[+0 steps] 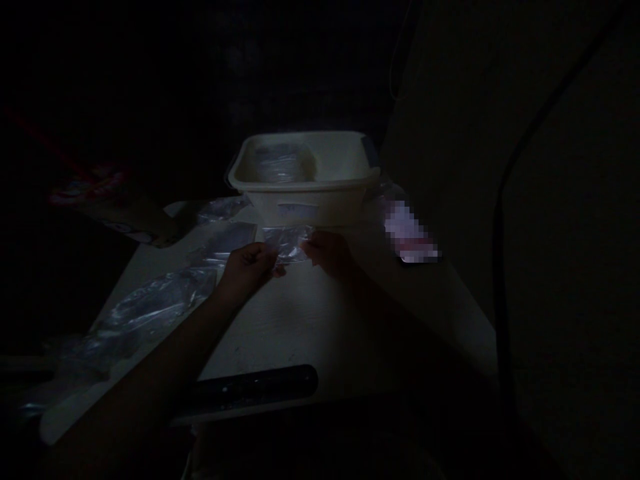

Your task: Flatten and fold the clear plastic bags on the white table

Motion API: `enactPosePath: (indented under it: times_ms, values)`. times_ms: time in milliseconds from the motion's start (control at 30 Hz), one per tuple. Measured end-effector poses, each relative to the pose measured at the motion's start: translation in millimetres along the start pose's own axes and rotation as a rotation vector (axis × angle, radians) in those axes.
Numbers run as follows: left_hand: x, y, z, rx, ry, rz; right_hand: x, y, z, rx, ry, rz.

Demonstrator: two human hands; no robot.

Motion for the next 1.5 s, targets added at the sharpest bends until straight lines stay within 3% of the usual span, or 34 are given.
enactPosePath:
  times_ms: [1500]
  values:
    - [7.2,3.2,4.0,0.025,0.004,-0.017,-1.0,-1.0,-3.4,-0.078,0.053,-0.025]
Point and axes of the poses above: each hand's wrist, its own y-axis away from the middle knuckle, its own z-axis out of the palm, x = y × z, the point moved 1 cm from there along -y, towards the middle knuckle, and after that the axes turned 2 degrees about -z, right-handed, at the moved point
